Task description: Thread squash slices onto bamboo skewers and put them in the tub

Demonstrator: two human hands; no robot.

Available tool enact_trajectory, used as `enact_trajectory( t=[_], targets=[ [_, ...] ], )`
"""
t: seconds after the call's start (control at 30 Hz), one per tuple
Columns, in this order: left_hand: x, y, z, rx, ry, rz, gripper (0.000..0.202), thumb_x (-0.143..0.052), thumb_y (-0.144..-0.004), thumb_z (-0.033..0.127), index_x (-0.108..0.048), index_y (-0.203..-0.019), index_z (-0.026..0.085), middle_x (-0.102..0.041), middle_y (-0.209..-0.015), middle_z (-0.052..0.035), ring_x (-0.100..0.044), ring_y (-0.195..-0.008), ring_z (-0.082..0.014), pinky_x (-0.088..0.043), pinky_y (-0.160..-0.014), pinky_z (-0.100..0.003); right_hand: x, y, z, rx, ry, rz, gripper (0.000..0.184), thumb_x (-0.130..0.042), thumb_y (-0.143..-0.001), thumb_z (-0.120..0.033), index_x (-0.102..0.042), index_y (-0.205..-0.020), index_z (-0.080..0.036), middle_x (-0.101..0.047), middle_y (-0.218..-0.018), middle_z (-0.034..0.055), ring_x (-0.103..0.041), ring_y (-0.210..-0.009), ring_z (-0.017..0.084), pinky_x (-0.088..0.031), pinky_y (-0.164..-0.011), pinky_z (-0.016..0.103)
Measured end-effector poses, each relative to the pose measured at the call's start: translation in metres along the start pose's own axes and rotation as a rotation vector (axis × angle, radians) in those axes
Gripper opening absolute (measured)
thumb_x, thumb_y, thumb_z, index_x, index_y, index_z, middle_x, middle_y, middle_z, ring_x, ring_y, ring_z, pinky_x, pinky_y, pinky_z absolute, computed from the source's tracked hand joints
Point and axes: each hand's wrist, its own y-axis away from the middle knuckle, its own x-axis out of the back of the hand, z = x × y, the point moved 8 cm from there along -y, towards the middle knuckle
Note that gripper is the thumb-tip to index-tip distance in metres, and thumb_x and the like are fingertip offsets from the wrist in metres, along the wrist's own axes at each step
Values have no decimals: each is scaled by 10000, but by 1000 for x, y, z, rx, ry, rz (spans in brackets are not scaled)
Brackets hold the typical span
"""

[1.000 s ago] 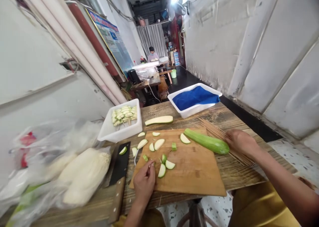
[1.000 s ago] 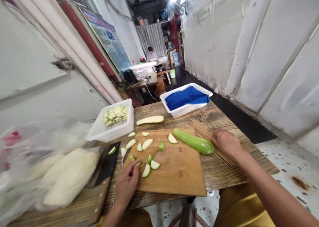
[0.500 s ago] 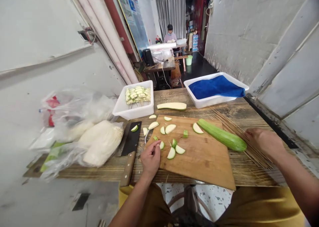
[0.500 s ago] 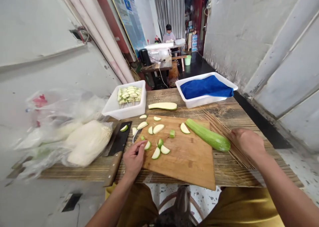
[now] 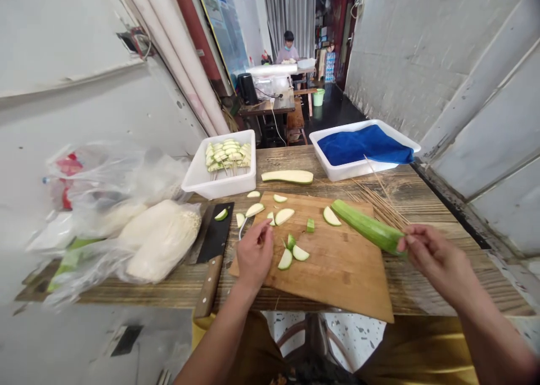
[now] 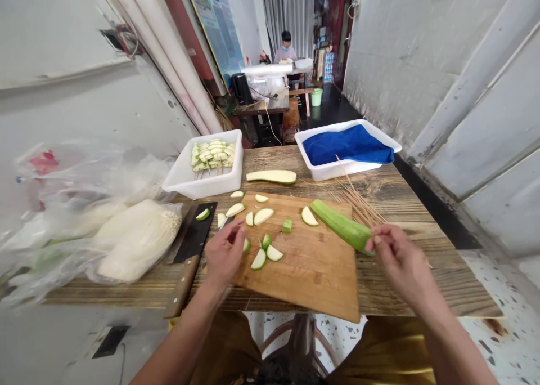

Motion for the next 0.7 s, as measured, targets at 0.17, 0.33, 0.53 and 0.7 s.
enact_trajectory(
  t=[0.17,0.33,0.53,0.7],
  targets=[
    [-40,-35,25,-168,-502,-275,364,-546,-751,333,-577,-1088,200,-473,-1273,-133,-389,-1152,-338,-294,-923,-509,-53,43,-29,-46,-602,-293,310,-385,-888,-408,-424,-1146,-241,-549,-734,-4,-396,-412,77,-337,-375,193],
    [-60,-44,7,-128,-619,-356,269,-593,-715,322,-615,-947,188,-364,-1352,-149,-297,-1201,-392,-251,-897,-575,-84,66,-27,-185,-805,-356,301,-466,-845,-450,-510,-999,-195,-547,-807,22,-410,-458,66,-339,-409,192],
    [-60,-42,8,-58,-465,-357,274,-618,-672,234,-574,-938,187,-588,-1047,-109,-493,-1019,-282,-349,-850,-458,-94,70,-24,-210,-782,-341,409,-437,-843,-498,-534,-1099,-194,-455,-583,-48,-340,-396,71,-253,-384,193],
    [-62,-36,14,23,-43,-309,263,-569,-724,245,-595,-977,179,-645,-925,-74,-572,-876,-203,-410,-809,-362,-90,67,-41,27,-599,-269,358,-399,-883,-398,-491,-1194,-246,-594,-728,14,-526,-511,125,-394,-437,214]
  ],
)
